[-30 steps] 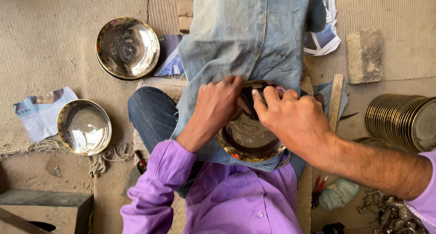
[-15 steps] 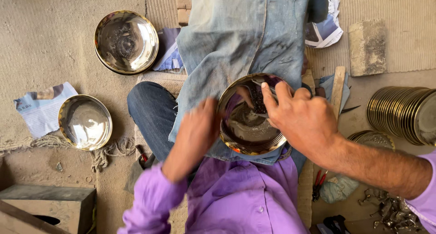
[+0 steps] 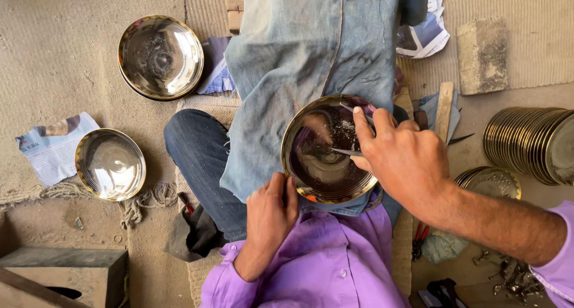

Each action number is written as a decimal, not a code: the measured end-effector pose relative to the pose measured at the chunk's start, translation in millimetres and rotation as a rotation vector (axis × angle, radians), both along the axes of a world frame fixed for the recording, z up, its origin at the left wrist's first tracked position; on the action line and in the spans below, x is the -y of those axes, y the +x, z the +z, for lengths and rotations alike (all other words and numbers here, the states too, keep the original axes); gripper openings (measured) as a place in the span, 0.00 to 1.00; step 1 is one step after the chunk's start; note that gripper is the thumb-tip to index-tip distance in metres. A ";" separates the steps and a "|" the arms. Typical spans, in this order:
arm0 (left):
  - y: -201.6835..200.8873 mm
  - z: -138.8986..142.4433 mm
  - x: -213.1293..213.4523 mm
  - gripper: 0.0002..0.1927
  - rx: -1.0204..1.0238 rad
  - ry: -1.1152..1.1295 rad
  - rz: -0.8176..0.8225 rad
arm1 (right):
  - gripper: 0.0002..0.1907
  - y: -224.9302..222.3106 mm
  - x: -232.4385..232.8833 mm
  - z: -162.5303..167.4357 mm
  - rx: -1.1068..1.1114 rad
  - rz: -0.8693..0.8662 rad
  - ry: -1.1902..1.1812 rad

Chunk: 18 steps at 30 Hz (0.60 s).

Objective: The person sits on the ground with a brass plate on their lap and engraves decorative patterns into it using a chisel, striking it with a small mallet. They periodically rotate the plate, set finished plates aside, and pick up new plates to continue engraving.

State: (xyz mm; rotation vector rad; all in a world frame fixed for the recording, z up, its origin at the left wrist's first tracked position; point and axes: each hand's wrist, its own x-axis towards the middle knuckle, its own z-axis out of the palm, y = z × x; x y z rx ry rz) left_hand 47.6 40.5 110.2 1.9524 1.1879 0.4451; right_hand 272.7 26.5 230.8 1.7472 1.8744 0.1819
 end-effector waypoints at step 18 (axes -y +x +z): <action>15.8 1.4 -29.1 0.11 0.018 0.013 0.037 | 0.44 1.1 7.1 -4.0 -0.003 -0.051 0.036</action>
